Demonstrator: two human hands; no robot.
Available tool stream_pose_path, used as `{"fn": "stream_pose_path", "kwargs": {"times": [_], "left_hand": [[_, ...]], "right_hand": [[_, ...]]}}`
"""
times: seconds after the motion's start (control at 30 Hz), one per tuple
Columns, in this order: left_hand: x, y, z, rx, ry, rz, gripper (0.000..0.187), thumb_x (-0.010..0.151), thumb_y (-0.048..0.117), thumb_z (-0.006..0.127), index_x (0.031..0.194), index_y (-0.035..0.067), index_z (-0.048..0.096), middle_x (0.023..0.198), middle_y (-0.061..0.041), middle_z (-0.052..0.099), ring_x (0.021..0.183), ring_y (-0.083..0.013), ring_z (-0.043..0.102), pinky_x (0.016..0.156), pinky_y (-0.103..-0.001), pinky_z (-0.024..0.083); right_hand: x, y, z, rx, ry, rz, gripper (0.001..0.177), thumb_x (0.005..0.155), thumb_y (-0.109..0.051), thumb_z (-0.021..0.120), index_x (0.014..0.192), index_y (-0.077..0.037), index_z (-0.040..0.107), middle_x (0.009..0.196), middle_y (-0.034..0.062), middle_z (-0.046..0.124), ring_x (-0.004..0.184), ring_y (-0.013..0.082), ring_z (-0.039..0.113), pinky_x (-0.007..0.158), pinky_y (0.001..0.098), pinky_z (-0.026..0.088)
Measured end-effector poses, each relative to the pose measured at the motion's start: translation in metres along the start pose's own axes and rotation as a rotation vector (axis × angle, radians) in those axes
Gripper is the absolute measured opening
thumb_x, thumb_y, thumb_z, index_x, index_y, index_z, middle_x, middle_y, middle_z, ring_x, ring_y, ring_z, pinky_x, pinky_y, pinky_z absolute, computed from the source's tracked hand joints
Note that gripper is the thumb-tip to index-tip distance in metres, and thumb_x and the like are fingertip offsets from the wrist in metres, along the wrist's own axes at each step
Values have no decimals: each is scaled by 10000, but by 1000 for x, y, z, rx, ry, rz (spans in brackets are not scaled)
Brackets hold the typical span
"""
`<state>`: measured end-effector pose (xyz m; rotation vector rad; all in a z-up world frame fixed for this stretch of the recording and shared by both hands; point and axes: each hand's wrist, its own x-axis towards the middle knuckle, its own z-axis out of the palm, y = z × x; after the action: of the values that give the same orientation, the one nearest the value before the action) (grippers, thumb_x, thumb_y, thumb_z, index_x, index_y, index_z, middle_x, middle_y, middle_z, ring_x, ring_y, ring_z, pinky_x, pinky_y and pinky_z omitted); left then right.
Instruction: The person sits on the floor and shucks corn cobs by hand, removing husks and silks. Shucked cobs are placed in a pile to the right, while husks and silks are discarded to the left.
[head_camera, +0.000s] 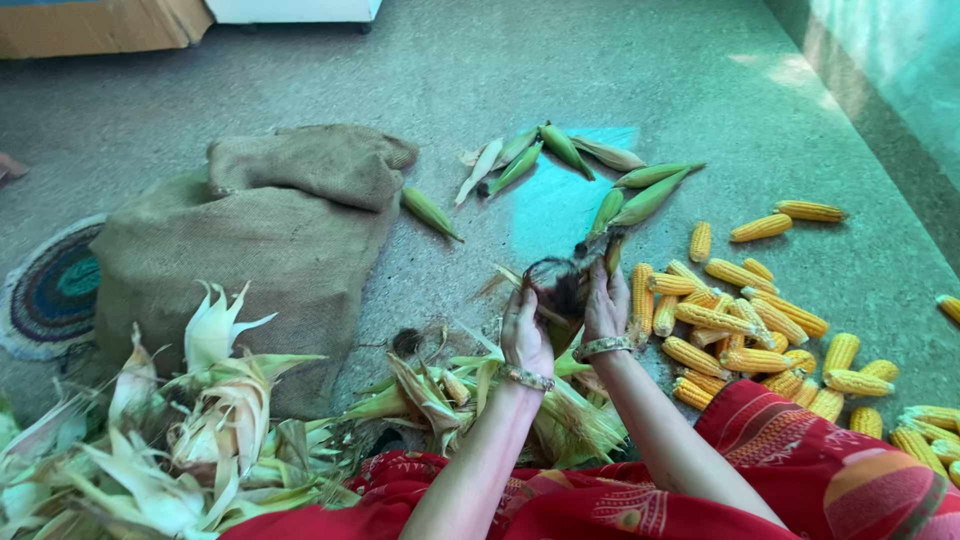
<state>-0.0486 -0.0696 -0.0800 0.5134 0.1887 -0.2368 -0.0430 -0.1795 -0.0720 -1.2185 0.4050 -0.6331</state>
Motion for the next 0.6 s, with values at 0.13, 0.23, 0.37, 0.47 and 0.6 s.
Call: {"fn": "stream_pose_path", "kwargs": {"times": [0.13, 0.23, 0.37, 0.47, 0.6], "left_hand": [[-19, -11, 7, 77, -48, 12, 134, 1057, 145, 549, 1079, 78, 663, 879, -20, 649, 768, -144, 571, 731, -302, 475], [-52, -21, 22, 239, -122, 25, 158, 1080, 166, 534, 1089, 76, 664, 826, 13, 596, 733, -117, 529, 757, -287, 459], [-103, -11, 39, 389, -170, -73, 160, 1074, 206, 547, 1060, 85, 651, 797, 20, 583, 719, -114, 531, 777, -277, 458], [-98, -1, 33, 352, 26, -163, 151, 990, 196, 558, 1048, 117, 673, 814, 16, 638, 721, -121, 582, 766, -294, 472], [-32, 49, -13, 801, 147, 118, 210, 1057, 214, 583, 1108, 11, 605, 873, -102, 615, 776, -224, 602, 808, -439, 530]], "right_hand": [[42, 56, -27, 25, 134, 247, 246, 1052, -360, 581, 945, -138, 593, 718, -19, 530, 586, 95, 484, 481, 264, 381], [83, 95, -63, 29, 222, 443, 355, 1061, -449, 509, 896, -136, 539, 703, 11, 513, 566, 130, 484, 488, 297, 402], [159, 114, -134, 570, 214, 540, 280, 1090, -348, 450, 924, -150, 558, 772, 28, 576, 643, 157, 587, 613, 354, 552], [168, 125, -177, 593, 264, 606, 286, 1082, -349, 403, 940, -151, 552, 792, 41, 595, 657, 182, 614, 640, 391, 589], [147, 163, -142, 179, 430, 280, 406, 1135, -430, 487, 996, -62, 589, 810, 42, 601, 648, 166, 581, 600, 365, 531]]}}
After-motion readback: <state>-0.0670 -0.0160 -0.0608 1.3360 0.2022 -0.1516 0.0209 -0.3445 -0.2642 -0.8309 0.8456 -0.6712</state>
